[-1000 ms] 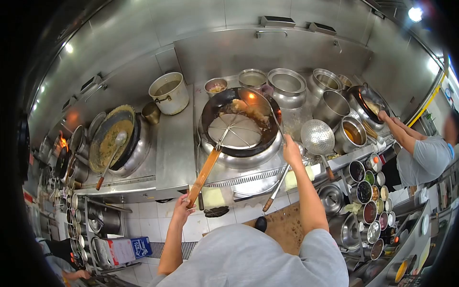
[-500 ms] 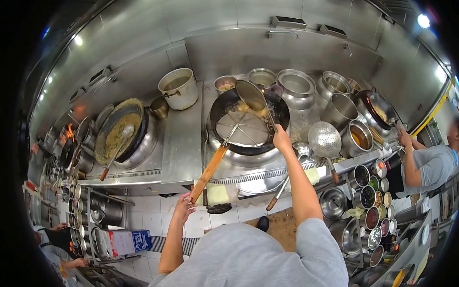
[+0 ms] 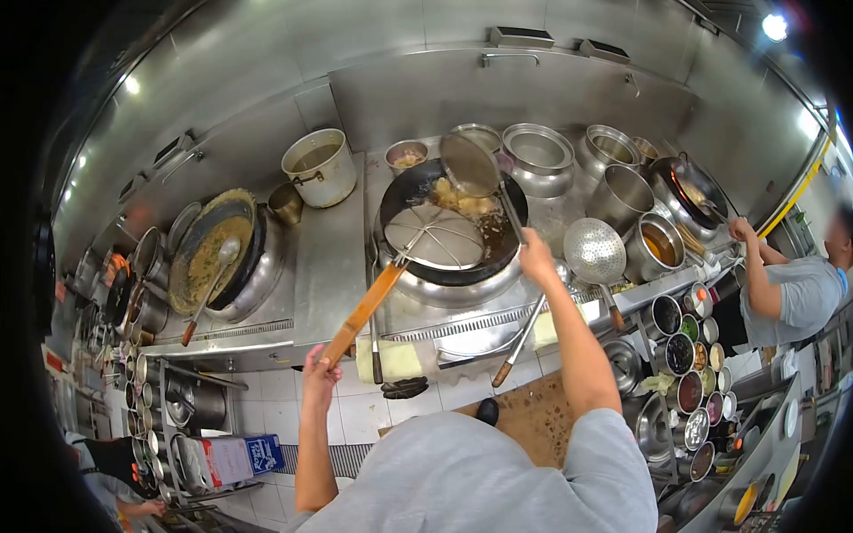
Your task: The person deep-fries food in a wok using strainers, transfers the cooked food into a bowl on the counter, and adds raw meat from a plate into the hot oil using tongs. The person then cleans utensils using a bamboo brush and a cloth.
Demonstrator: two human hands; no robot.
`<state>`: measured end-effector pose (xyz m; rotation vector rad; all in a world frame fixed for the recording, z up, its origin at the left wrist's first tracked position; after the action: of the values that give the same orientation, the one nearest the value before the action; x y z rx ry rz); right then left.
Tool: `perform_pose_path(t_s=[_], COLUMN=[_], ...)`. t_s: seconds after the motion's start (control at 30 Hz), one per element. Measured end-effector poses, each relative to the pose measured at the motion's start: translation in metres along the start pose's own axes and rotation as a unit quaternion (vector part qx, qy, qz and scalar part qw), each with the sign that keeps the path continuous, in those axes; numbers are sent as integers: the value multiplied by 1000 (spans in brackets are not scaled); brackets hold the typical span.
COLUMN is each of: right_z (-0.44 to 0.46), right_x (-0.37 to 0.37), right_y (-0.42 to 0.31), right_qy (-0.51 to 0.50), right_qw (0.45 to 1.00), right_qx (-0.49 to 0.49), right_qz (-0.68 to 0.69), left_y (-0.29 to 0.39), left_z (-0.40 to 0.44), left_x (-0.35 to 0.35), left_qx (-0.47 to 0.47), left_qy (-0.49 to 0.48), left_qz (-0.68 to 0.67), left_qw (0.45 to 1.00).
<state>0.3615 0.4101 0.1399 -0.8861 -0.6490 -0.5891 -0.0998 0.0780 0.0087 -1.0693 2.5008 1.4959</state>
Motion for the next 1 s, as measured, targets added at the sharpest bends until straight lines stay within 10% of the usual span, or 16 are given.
perform_pose_path(t_s=[0.07,0.27,0.47,1.0], right_z=[-10,-22,-26,-13], right_x=[18,-10,-50,-57], right_y=[9,28,38,17], right_qy=[-61,-74,-200,-181], right_qw=[968,906,697,520], right_qx=[-217,-315,-465,-306], right_qz=[110,274,508,777], left_y=[28,90,115,-3], left_z=[-10,-39,-61,-18], left_x=[8,-1,-15,0], left_qx=[-50,-130,-164,-12], left_qy=[24,36,72,38], left_qz=[18,26,29,63], left_qw=[998,991,983,997])
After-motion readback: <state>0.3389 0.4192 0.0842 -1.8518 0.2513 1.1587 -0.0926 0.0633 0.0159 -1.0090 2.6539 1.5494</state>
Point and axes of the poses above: each hand's wrist, its own z-axis towards the middle knuckle, its own x-axis out of the back of the hand, y = z × x, the point moved 9 cm from there along z, towards the middle knuckle, and after that the axes turned 14 degrees about x, right-handed, at the moved point
